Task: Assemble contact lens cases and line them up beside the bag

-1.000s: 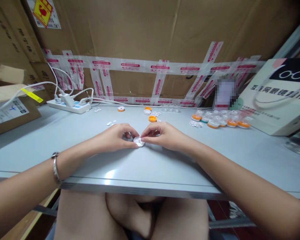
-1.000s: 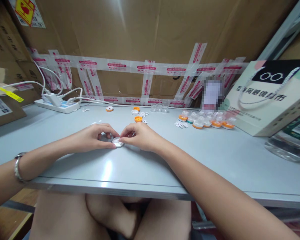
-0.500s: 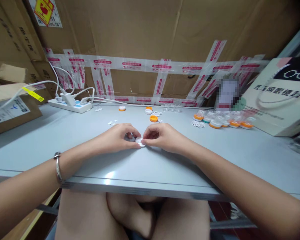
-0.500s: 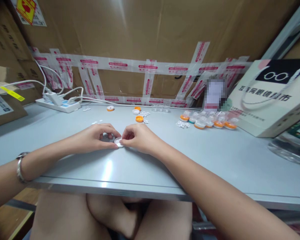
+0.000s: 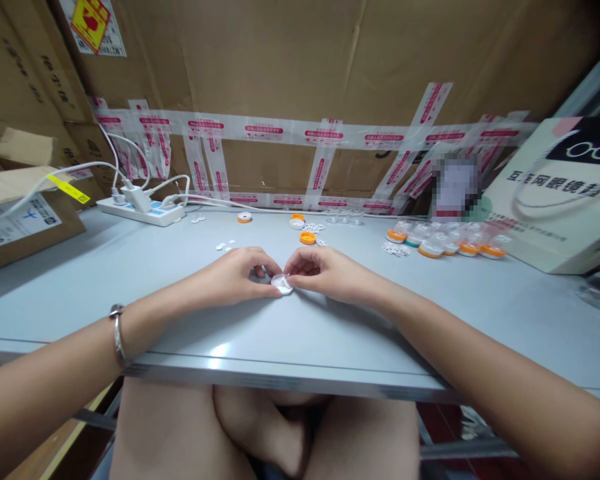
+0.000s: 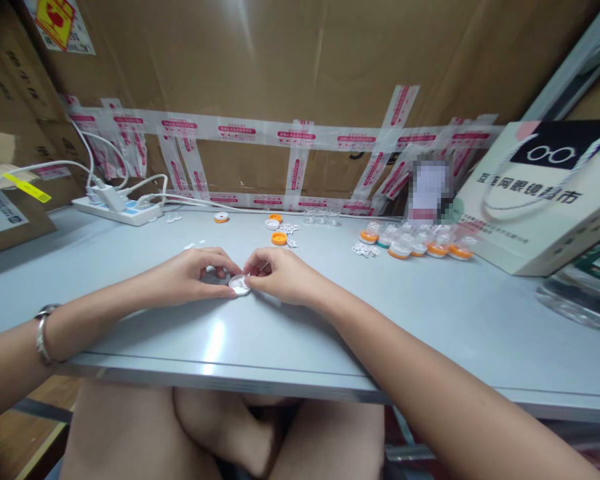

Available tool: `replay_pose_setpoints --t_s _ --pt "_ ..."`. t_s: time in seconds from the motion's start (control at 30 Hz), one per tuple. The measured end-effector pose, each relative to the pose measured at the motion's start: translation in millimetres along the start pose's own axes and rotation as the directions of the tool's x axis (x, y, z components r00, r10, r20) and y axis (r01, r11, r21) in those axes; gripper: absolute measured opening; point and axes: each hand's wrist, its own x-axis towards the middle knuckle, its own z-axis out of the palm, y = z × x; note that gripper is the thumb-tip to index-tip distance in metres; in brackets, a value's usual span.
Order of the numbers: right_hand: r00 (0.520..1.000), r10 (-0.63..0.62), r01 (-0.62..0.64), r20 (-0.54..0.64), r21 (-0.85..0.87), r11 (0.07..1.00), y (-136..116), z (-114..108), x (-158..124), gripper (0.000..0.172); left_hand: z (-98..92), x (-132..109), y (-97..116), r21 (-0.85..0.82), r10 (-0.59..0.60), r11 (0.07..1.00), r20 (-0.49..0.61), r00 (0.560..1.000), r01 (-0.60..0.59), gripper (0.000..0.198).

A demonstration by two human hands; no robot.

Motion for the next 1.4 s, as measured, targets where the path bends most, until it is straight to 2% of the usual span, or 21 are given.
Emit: replay_pose_setpoints --t_s 0.2,0.4,0.63,0.73,0.87,0.97,1.13,1.27,1.4 --pt "0.997 0.073 -0.077 0.034 0.133 0.988 1 0 4 0.007 0.0 0 0 -0.004 -0.012 1.0 -0.004 1.0 0.012 0.031" --pt "0.995 0.083 -0.091 0.057 0.151 0.984 2 1 6 0.01 -0.3 2 0 0.002 -0.039 0.999 0.004 0.999 0.039 0.032" --pt "0.994 0.105 -0.106 0.015 0.197 0.975 2 5 8 0.02 1.5 2 -3 -0.042 -0.053 0.998 -0.009 0.999 0.053 0.032" --pt "0.993 0.117 -0.117 0.01 0.199 0.973 2 4 7 0.018 2.3 2 -2 -0.055 -0.055 0.997 -0.013 0.998 0.055 0.032" --pt "0.994 0.112 -0.108 0.003 0.318 0.942 3 0 5 0.007 3.1 -1 0 -0.036 0.01 0.999 -0.053 0.999 -0.012 0.029" --pt "0.995 0.094 -0.094 0.02 0.426 0.9 7 -3 4 0.01 3.4 -4 2 -0.001 0.08 0.997 -0.074 0.994 -0.08 0.023" --pt "0.988 0.028 -0.112 0.15 0.587 0.802 11 -5 4 0.019 4.3 -7 2 0.041 0.161 0.987 -0.109 0.981 -0.158 0.015" --pt "0.988 0.016 -0.109 0.156 0.609 0.785 11 -6 4 0.025 4.1 -7 0 0.063 0.217 0.976 -0.144 0.965 -0.21 0.017" --pt "0.99 0.042 -0.114 0.134 0.592 0.798 9 -6 3 0.025 3.1 -6 -1 0.031 0.214 0.977 -0.155 0.964 -0.212 0.021"
